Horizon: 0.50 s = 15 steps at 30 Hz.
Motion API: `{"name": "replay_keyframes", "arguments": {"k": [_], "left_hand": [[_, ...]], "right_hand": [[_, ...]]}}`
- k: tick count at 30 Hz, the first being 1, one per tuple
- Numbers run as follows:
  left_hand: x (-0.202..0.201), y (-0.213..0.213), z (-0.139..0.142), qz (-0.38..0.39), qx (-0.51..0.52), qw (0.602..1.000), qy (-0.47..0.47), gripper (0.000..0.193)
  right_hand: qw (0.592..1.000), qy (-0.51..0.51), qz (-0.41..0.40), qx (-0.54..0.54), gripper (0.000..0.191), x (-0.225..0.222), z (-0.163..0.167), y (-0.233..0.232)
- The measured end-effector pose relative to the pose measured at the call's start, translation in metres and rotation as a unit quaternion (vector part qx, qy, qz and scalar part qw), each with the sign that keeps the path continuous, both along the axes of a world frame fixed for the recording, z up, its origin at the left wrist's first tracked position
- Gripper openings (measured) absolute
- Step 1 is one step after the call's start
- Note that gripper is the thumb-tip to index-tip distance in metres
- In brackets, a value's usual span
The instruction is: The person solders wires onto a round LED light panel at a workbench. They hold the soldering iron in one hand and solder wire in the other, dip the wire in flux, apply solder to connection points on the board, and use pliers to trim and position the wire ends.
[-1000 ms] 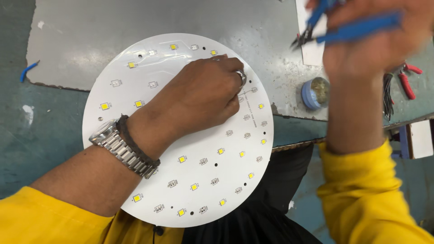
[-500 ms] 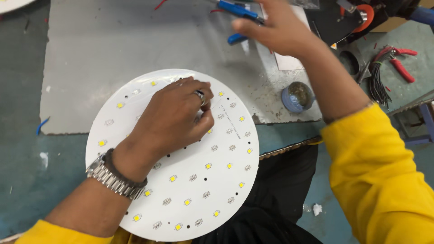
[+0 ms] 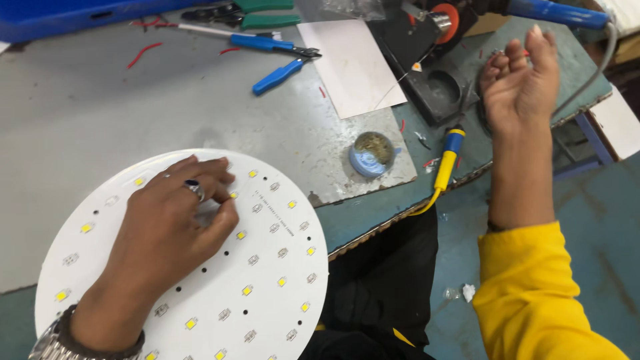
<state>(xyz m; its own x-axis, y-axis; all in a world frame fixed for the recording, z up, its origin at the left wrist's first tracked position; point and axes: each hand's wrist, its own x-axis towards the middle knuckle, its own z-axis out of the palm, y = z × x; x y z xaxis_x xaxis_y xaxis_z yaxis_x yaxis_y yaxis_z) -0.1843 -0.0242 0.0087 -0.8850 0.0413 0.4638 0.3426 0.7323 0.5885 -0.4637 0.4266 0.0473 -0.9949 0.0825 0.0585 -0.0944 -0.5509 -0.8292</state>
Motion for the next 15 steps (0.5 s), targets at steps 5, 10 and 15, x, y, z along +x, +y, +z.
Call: {"name": "replay_keyframes", "arguments": {"k": [5,10,15], "left_hand": [[0.001,-0.001,-0.002,0.003,0.008,1.000,-0.011,0.014],[0.002,-0.003,0.000,0.001,0.005,1.000,-0.019,0.012],[0.001,-0.003,0.000,-0.010,0.000,1.000,-0.021,0.010]], "right_hand": [[0.979,0.085,-0.078,0.168,0.040,-0.023,0.005,-0.018],[0.913,0.194,-0.128,0.336,0.033,-0.034,0.012,-0.029],[0.905,0.223,-0.190,0.307,0.020,-0.034,-0.007,0.030]]}}
